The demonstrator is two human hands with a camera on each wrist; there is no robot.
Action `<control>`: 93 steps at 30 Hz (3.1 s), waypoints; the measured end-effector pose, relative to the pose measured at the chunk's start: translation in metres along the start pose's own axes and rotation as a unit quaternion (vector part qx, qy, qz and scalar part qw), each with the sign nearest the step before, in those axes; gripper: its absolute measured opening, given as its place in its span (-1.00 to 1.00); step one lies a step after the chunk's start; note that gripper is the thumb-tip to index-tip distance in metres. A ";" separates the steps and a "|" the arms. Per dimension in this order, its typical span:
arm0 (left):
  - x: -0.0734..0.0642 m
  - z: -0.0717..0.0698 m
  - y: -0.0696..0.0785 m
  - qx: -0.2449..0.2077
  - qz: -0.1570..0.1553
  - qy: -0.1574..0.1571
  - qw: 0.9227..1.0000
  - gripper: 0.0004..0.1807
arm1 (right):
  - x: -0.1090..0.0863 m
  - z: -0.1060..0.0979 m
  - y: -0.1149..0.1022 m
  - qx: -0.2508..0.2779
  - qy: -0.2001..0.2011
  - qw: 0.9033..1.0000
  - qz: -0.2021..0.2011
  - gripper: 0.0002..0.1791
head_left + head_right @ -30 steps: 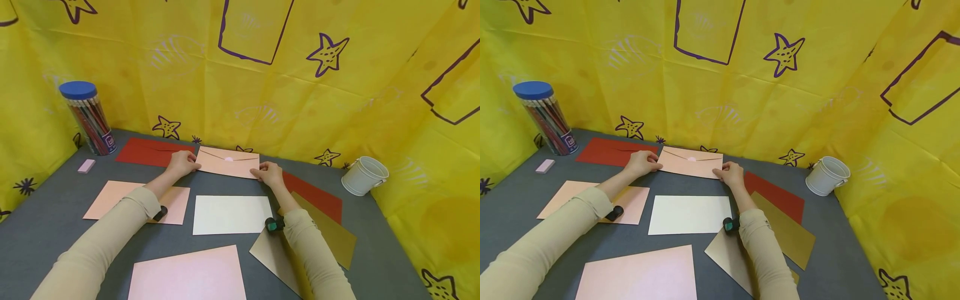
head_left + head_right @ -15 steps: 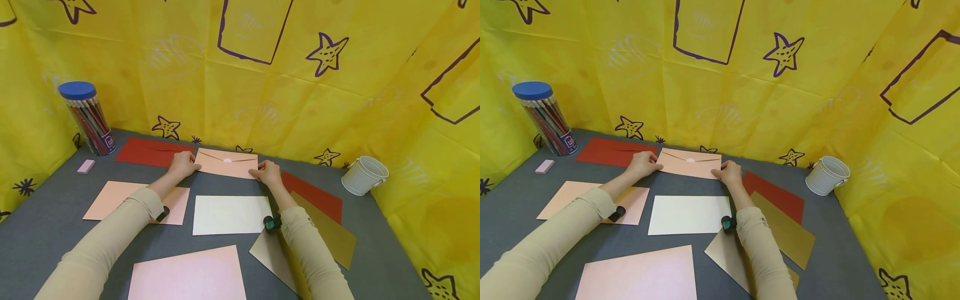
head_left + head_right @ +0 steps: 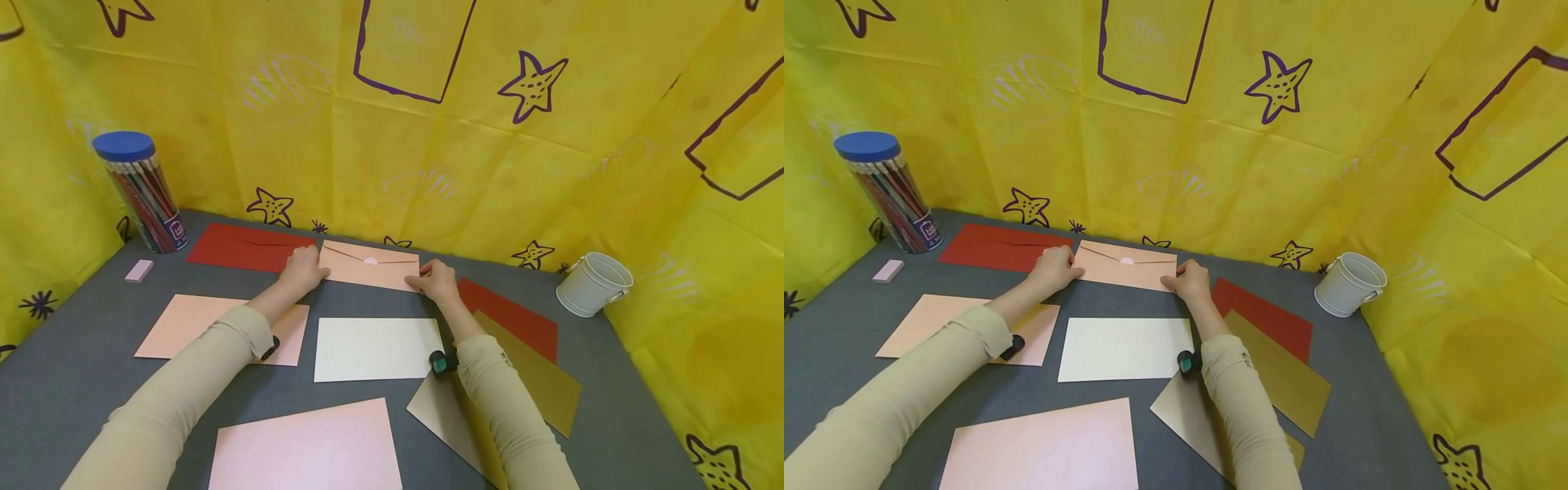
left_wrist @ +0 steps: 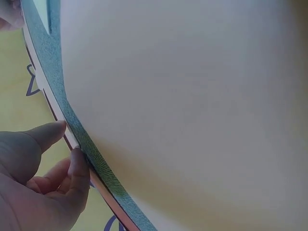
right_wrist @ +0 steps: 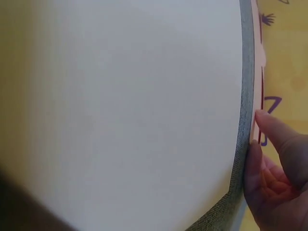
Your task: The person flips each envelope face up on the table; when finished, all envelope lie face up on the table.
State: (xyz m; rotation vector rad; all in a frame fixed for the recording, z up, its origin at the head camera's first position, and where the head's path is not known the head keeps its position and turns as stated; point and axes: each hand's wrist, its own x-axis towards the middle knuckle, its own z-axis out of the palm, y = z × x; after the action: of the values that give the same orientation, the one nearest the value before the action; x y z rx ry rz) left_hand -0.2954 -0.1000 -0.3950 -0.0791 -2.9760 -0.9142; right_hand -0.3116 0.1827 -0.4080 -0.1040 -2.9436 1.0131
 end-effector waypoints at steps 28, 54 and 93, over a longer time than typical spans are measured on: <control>-0.021 0.037 0.047 -0.029 0.245 -0.071 0.966 -0.64 | -0.067 -0.099 0.095 -0.031 -0.051 0.992 -0.114 -0.58; -0.032 0.099 0.138 0.097 0.392 -0.230 0.886 -0.45 | -0.129 -0.111 0.134 -0.081 -0.212 0.956 -0.184 -0.23; -0.007 0.126 0.156 0.163 0.444 -0.168 0.865 -0.45 | -0.095 -0.156 0.198 -0.092 -0.168 0.975 -0.109 -0.01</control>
State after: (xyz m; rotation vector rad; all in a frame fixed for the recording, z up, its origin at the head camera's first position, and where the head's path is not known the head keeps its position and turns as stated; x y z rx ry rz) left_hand -0.2813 0.0992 -0.4123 -1.5649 -2.7432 -0.2790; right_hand -0.1991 0.4271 -0.4077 0.4192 -3.2466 0.7962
